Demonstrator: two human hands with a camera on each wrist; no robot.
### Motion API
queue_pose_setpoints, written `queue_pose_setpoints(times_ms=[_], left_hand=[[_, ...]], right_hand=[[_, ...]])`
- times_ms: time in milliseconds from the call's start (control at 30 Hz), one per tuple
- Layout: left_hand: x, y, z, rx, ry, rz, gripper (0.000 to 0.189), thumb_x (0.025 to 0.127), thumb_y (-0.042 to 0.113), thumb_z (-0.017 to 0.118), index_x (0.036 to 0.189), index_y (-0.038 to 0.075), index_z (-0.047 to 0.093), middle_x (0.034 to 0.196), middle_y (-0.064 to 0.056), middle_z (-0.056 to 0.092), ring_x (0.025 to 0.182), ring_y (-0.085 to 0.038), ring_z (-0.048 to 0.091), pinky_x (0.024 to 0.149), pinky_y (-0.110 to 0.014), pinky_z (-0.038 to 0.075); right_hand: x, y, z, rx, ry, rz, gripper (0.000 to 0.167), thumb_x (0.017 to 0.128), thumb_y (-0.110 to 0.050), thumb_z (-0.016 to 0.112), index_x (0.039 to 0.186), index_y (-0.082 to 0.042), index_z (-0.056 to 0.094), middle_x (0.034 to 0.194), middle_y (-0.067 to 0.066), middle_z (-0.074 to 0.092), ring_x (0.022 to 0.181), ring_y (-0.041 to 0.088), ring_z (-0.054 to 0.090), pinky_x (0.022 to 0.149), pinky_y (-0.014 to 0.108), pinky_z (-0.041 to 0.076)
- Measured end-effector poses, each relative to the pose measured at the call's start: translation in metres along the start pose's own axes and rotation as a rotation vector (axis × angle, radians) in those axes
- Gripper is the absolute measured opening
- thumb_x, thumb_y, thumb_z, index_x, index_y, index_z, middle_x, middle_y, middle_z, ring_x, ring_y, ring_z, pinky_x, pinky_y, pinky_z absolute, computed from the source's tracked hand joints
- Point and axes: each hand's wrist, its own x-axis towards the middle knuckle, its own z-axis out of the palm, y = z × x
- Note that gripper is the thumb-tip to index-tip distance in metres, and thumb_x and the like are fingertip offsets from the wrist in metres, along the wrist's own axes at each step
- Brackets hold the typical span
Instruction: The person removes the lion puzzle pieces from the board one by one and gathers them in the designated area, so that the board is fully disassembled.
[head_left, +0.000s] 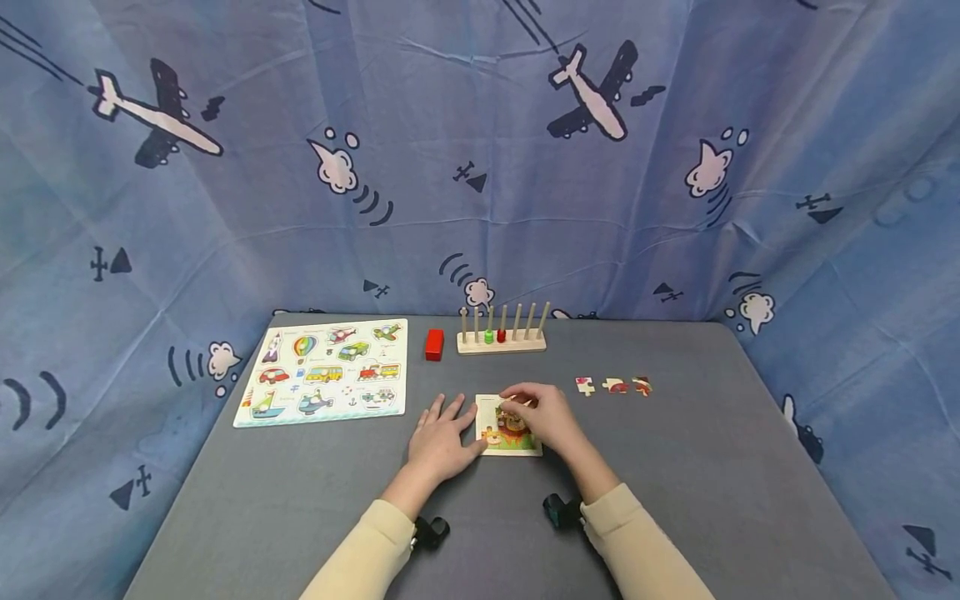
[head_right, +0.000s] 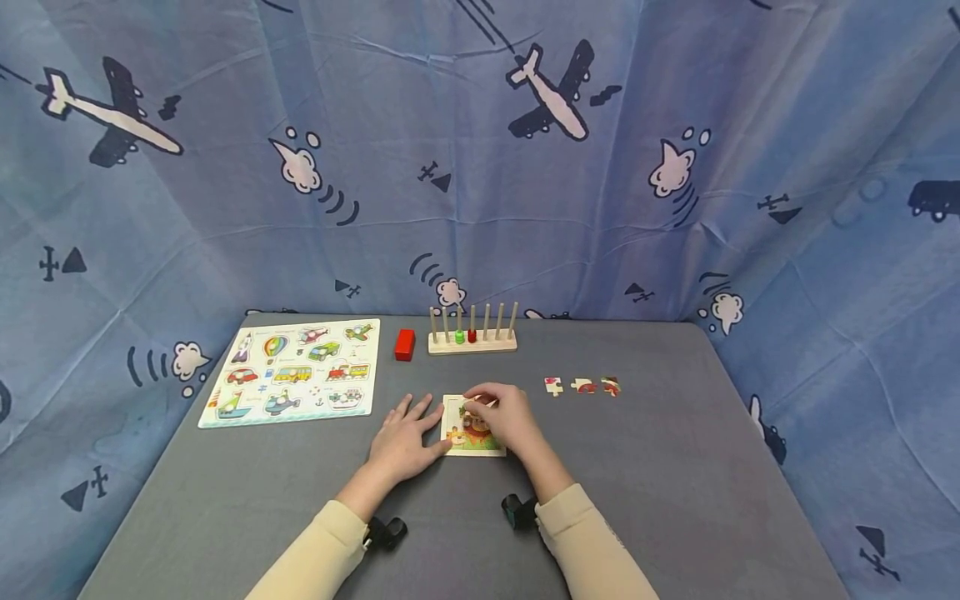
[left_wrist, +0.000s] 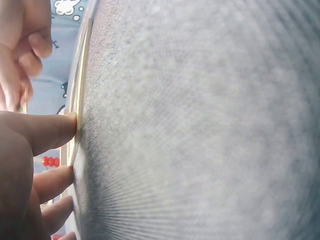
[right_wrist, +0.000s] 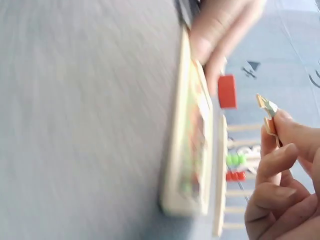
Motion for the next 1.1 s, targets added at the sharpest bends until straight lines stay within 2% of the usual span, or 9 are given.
queue_pose_setpoints(times_ms=[100, 267, 400, 567, 867, 1000, 1100], left_hand=[[-0.001, -0.001, 0.0, -0.011, 0.0, 0.004, 0.069, 0.092, 0.058, 0.064, 0.151, 0.025, 0.051, 0.163, -0.003, 0.036, 0.155, -0.035, 0.02, 0.123, -0.055, 0.023], [0.0, -0.002, -0.001, -0.022, 0.003, 0.01, 0.069, 0.092, 0.057, 0.064, 0.151, 0.024, 0.05, 0.163, -0.004, 0.036, 0.155, -0.036, 0.02, 0.123, -0.055, 0.022], [0.0, -0.002, 0.0, -0.014, -0.001, 0.005, 0.069, 0.092, 0.058, 0.064, 0.151, 0.025, 0.05, 0.163, -0.003, 0.035, 0.155, -0.035, 0.019, 0.123, -0.055, 0.022], [0.001, -0.002, 0.002, -0.008, -0.006, 0.001, 0.069, 0.092, 0.058, 0.063, 0.152, 0.025, 0.049, 0.164, -0.003, 0.035, 0.155, -0.035, 0.019, 0.123, -0.055, 0.022], [0.002, -0.002, 0.002, -0.015, -0.004, 0.006, 0.069, 0.092, 0.057, 0.064, 0.151, 0.025, 0.049, 0.164, -0.003, 0.035, 0.155, -0.035, 0.018, 0.123, -0.055, 0.022], [0.001, -0.001, 0.001, -0.016, -0.004, 0.005, 0.069, 0.092, 0.058, 0.063, 0.152, 0.025, 0.049, 0.164, -0.003, 0.035, 0.155, -0.035, 0.018, 0.123, -0.055, 0.022], [0.0, -0.001, 0.0, -0.015, -0.005, 0.004, 0.069, 0.092, 0.058, 0.063, 0.151, 0.025, 0.049, 0.164, -0.003, 0.035, 0.155, -0.035, 0.019, 0.123, -0.055, 0.022]], right_hand=[[0.0, 0.006, -0.017, 0.027, 0.008, 0.016, 0.021, 0.091, -0.019, 0.076, 0.108, -0.007, 0.075, 0.083, 0.003, 0.073, 0.069, 0.023, 0.065, 0.056, 0.026, 0.049], [-0.001, 0.017, -0.045, 0.048, 0.042, 0.056, 0.019, 0.091, -0.019, 0.076, 0.103, -0.004, 0.071, 0.082, 0.006, 0.073, 0.067, 0.03, 0.065, 0.053, 0.028, 0.052], [-0.004, 0.031, -0.063, 0.025, 0.055, 0.059, 0.019, 0.091, -0.02, 0.076, 0.101, -0.003, 0.072, 0.082, 0.007, 0.074, 0.069, 0.03, 0.066, 0.055, 0.028, 0.053], [-0.006, 0.052, -0.08, -0.027, 0.064, 0.036, 0.02, 0.09, -0.018, 0.078, 0.1, -0.001, 0.072, 0.081, 0.01, 0.074, 0.065, 0.026, 0.064, 0.053, 0.027, 0.05], [-0.008, 0.084, -0.096, -0.122, 0.039, 0.107, 0.018, 0.09, -0.015, 0.076, 0.097, 0.001, 0.071, 0.078, 0.005, 0.072, 0.066, 0.012, 0.061, 0.058, 0.027, 0.048], [-0.007, 0.089, -0.099, -0.18, 0.026, 0.157, 0.019, 0.089, -0.018, 0.077, 0.097, -0.001, 0.073, 0.079, 0.005, 0.07, 0.068, 0.012, 0.058, 0.061, 0.028, 0.046], [-0.007, 0.091, -0.1, -0.231, 0.033, 0.163, 0.02, 0.088, -0.02, 0.079, 0.096, -0.002, 0.074, 0.081, 0.006, 0.07, 0.071, 0.013, 0.058, 0.064, 0.029, 0.046]])
